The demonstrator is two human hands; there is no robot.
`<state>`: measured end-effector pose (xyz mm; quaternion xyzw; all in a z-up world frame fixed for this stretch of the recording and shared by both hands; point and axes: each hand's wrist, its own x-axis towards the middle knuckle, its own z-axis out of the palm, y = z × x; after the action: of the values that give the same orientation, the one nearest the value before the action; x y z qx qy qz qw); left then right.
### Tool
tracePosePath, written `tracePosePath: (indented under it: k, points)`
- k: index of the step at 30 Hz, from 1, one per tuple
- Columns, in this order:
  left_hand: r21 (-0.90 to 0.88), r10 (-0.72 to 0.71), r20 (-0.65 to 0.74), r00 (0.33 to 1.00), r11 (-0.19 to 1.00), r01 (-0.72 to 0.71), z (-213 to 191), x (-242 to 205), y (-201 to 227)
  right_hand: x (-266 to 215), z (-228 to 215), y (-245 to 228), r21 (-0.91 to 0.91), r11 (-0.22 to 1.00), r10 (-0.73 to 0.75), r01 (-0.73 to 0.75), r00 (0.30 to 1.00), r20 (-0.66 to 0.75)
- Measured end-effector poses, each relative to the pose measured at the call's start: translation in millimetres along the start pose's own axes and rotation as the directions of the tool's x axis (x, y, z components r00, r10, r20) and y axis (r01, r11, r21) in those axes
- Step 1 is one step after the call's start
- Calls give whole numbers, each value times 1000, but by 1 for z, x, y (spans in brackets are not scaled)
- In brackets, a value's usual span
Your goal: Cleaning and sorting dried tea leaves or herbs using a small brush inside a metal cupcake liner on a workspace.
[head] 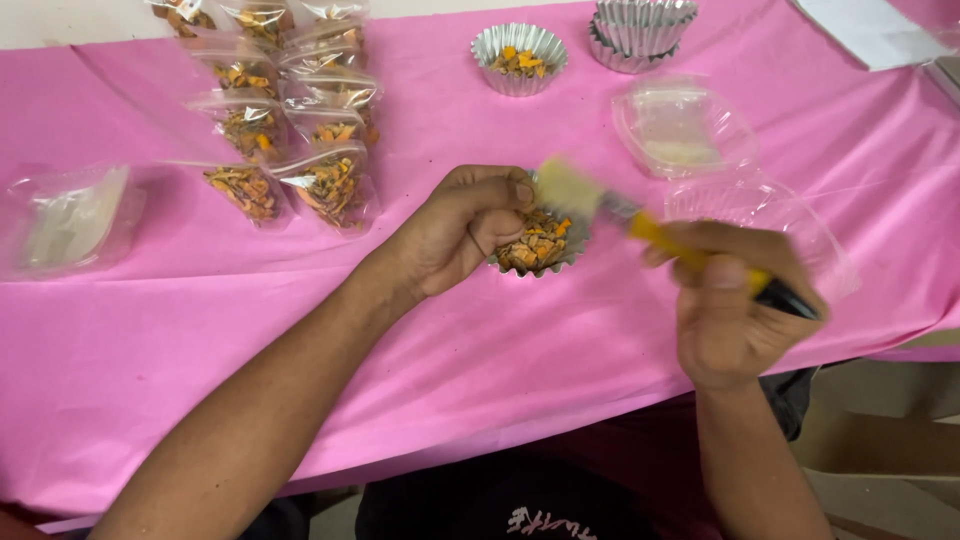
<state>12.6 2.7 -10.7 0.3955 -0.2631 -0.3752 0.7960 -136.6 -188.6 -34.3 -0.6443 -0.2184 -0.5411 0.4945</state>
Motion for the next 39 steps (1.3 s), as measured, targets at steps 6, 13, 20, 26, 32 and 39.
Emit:
tracePosePath:
  k: [6,13,20,26,32,39]
  points:
    - [-5,-13,-9,1000,1000,13,-7,0,-1,16,20,-19,-308,947,39,-91,984,-172]
    - [161,-6,-23,1000,987,10,-2,0,-4,-1,13,-19,-153,983,97,-100,995,-27]
    - [303,75,-114,991,952,-37,2,8,-3,-11,17,-21,-204,968,142,-149,989,-48]
    - [826,228,254,940,454,-333,54,66,10,-15,27,-21,-204,955,191,-217,972,-139]
    - [877,28,432,901,221,-427,67,128,-23,-12,26,-20,-133,961,236,-242,970,-57]
    - [971,21,193,981,139,-194,27,71,26,-13,20,-17,-76,947,296,-311,941,-162]
